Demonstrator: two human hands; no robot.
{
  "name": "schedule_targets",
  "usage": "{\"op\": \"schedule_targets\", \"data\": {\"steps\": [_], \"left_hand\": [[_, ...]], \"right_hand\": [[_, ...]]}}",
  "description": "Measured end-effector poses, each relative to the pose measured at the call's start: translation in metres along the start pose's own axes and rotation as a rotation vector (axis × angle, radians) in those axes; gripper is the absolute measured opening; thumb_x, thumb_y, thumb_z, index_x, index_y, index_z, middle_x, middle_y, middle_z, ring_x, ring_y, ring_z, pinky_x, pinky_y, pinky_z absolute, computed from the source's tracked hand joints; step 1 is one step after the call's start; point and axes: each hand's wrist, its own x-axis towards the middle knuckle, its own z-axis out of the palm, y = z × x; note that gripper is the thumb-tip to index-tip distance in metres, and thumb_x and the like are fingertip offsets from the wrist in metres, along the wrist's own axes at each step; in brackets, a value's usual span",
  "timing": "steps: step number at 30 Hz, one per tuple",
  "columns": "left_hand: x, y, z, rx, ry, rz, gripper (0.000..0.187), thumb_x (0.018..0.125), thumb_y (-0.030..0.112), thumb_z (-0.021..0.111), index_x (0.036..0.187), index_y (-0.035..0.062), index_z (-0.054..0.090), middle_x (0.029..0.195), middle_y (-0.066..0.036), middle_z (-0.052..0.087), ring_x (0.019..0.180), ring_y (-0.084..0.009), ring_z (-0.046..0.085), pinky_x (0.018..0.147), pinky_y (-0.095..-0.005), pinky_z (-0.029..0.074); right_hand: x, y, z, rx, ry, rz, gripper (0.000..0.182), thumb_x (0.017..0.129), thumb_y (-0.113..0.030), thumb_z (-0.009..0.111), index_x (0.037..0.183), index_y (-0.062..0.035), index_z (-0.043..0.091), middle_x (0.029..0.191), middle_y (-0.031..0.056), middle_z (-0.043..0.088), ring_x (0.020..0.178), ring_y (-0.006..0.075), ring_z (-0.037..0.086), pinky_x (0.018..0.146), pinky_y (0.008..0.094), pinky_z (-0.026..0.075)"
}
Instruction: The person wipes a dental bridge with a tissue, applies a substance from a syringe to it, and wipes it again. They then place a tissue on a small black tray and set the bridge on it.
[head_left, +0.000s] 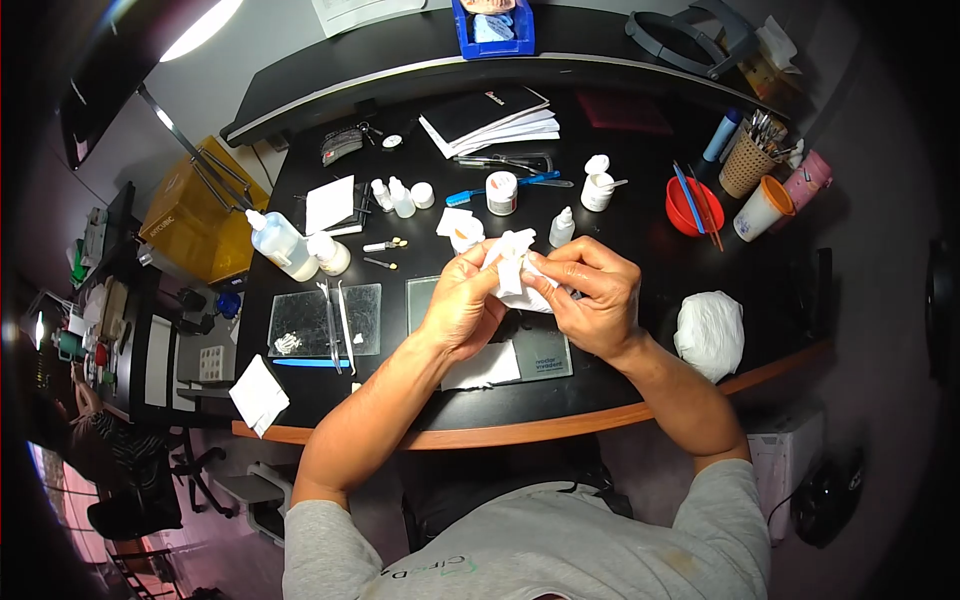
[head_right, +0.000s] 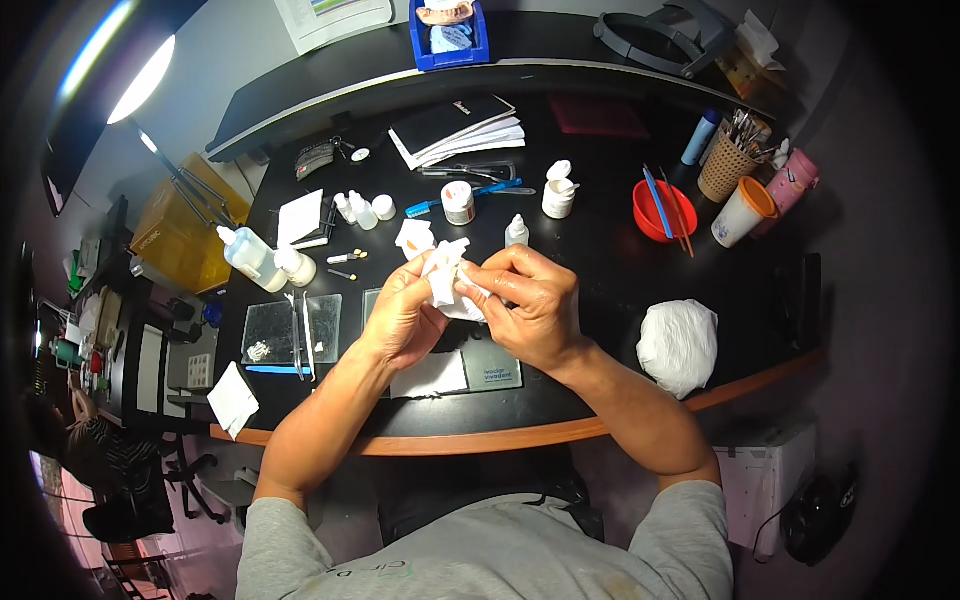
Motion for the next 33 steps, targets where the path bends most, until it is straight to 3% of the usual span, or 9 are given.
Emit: {"op": "schedule_targets", "data": {"steps": [13, 16, 17, 18, 21, 26, 28, 32, 33], "left_hand": [[-0.003, -0.008, 0.001, 0.258, 0.08, 0.087, 0.02, 0.101, 0.006, 0.064, 0.119, -0.0034, 0.064, 0.104, -0.007, 0.072, 0.09, -0.0087, 0.068, 0.081, -0.0229, 0.056], [-0.001, -0.007, -0.014, 0.312, 0.033, 0.037, 0.021, 0.099, 0.007, 0.065, 0.119, -0.0017, 0.065, 0.108, -0.007, 0.072, 0.094, -0.0114, 0.07, 0.086, -0.026, 0.056], [-0.001, -0.006, -0.009, 0.316, 0.051, 0.049, 0.023, 0.099, 0.006, 0.066, 0.119, -0.0047, 0.063, 0.099, -0.008, 0.073, 0.08, -0.0058, 0.067, 0.066, -0.0183, 0.051], [-0.001, -0.004, -0.011, 0.321, 0.033, 0.047, 0.023, 0.099, 0.005, 0.066, 0.119, -0.0051, 0.063, 0.099, -0.009, 0.074, 0.08, -0.006, 0.068, 0.066, -0.0178, 0.05], [-0.003, 0.004, -0.007, 0.359, 0.021, 0.057, 0.023, 0.098, 0.003, 0.066, 0.119, -0.0053, 0.063, 0.1, -0.011, 0.074, 0.083, -0.0081, 0.069, 0.069, -0.0186, 0.052], [-0.004, 0.027, -0.009, 0.346, -0.002, 0.154, 0.025, 0.095, 0.003, 0.069, 0.118, -0.0043, 0.064, 0.106, -0.013, 0.074, 0.092, -0.0151, 0.072, 0.085, -0.0275, 0.058], [-0.003, 0.04, -0.012, 0.287, 0.0, 0.251, 0.025, 0.095, 0.003, 0.068, 0.119, -0.0038, 0.063, 0.108, -0.012, 0.073, 0.095, -0.0163, 0.072, 0.09, -0.0305, 0.058], [-0.002, 0.06, -0.022, 0.278, 0.082, 0.341, 0.029, 0.096, 0.009, 0.068, 0.122, -0.0022, 0.062, 0.113, -0.01, 0.071, 0.101, -0.0163, 0.07, 0.094, -0.0332, 0.057], [-0.002, 0.064, -0.023, 0.268, 0.087, 0.341, 0.031, 0.096, 0.009, 0.067, 0.125, -0.0015, 0.061, 0.114, -0.01, 0.071, 0.103, -0.0169, 0.07, 0.095, -0.0332, 0.057]], "right_hand": [[0.003, 0.004, -0.008, -0.018, -0.088, 0.053, 0.016, 0.077, 0.002, 0.082, 0.091, -0.0015, 0.075, 0.087, 0.0093, 0.066, 0.078, 0.0209, 0.068, 0.066, 0.0309, 0.052], [0.0, 0.009, -0.004, 0.059, -0.091, 0.094, 0.012, 0.079, 0.003, 0.078, 0.091, -0.0008, 0.075, 0.087, 0.01, 0.066, 0.077, 0.0207, 0.066, 0.067, 0.0315, 0.051], [0.0, 0.01, -0.004, 0.049, -0.089, 0.082, 0.011, 0.08, 0.004, 0.077, 0.09, -0.0005, 0.075, 0.087, 0.0108, 0.067, 0.076, 0.0208, 0.067, 0.067, 0.0308, 0.052], [0.0, 0.011, -0.005, 0.049, -0.097, 0.078, 0.011, 0.08, 0.005, 0.077, 0.09, -0.0002, 0.075, 0.087, 0.0106, 0.068, 0.077, 0.0199, 0.068, 0.067, 0.0298, 0.053], [0.0, 0.012, -0.004, 0.079, -0.097, 0.107, 0.012, 0.08, 0.006, 0.077, 0.092, 0.0005, 0.076, 0.087, 0.0101, 0.069, 0.078, 0.0183, 0.068, 0.069, 0.0285, 0.053], [0.005, 0.014, -0.013, 0.152, -0.083, 0.163, 0.041, 0.083, -0.009, 0.067, 0.124, -0.0026, 0.067, 0.114, 0.0087, 0.065, 0.099, 0.0179, 0.061, 0.087, 0.0315, 0.048], [0.005, 0.023, -0.02, 0.247, -0.036, 0.29, 0.037, 0.082, -0.011, 0.066, 0.118, -0.0011, 0.064, 0.112, 0.0089, 0.064, 0.103, 0.018, 0.06, 0.09, 0.0342, 0.047], [0.02, 0.004, -0.038, -0.025, -0.507, 0.345, 0.04, 0.076, -0.016, 0.075, 0.11, -0.0025, 0.061, 0.113, 0.0146, 0.062, 0.11, 0.026, 0.06, 0.095, 0.0388, 0.047], [0.019, 0.002, -0.037, -0.061, -0.563, 0.247, 0.053, 0.072, -0.021, 0.081, 0.116, -0.0018, 0.059, 0.115, 0.017, 0.061, 0.112, 0.0318, 0.06, 0.099, 0.0419, 0.046]]}}
